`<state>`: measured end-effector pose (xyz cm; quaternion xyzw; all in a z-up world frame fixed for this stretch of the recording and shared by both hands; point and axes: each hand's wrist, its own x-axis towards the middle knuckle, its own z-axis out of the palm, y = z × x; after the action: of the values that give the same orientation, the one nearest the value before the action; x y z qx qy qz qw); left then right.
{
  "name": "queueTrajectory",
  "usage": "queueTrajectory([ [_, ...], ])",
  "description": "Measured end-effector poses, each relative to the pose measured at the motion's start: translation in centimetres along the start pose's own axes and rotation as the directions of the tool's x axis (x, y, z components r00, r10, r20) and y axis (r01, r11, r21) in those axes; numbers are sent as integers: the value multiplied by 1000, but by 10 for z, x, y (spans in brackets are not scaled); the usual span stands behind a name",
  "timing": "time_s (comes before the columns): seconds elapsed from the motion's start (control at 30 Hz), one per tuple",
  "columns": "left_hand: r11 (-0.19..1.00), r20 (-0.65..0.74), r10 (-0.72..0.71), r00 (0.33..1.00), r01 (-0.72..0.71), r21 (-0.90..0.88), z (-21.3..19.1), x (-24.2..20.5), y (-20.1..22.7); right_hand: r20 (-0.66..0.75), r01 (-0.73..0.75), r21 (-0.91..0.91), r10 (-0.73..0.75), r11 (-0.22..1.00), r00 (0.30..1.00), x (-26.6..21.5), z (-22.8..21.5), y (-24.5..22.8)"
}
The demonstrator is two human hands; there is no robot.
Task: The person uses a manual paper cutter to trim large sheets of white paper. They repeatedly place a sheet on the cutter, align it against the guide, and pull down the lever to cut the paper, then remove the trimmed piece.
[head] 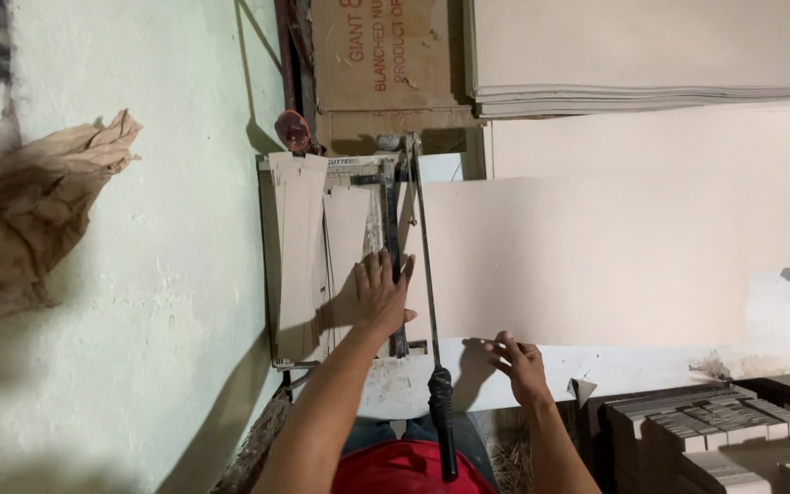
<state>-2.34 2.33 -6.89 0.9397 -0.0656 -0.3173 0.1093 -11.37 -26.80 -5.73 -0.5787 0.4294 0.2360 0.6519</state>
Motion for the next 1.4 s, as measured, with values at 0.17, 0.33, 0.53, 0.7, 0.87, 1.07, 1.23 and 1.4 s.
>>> queueTrajectory([
  [0.17,968,133,-126,983,93,234,-21,-2,20,52,100,49,-103,994,993,7,1,1],
  [0.33,975,150,-159,976,131,181,-15,5,27,36,-4,-377,19,926,999,-23,14,-30],
  [0.53,960,124,-217,968,189,205,-3,18,26,179,170,-882,-21,439,984,-170,96,-82],
  [0.7,944,100,-234,967,202,259,1,23,27,262,262,-957,-22,125,965,-164,104,24],
  [0.87,975,132,-179,975,158,157,-13,11,27,356,411,-905,-331,111,874,-64,82,153],
  [1.07,971,203,-152,967,108,214,-56,-18,31,219,266,-883,-161,386,962,-135,80,71],
  [1.23,954,61,92,994,-70,-292,-11,-24,18,224,130,-774,75,619,972,-221,90,-80],
  [1.4,682,139,674,726,-683,262,53,-13,-14,15,37,-280,-34,959,999,-72,40,-36],
])
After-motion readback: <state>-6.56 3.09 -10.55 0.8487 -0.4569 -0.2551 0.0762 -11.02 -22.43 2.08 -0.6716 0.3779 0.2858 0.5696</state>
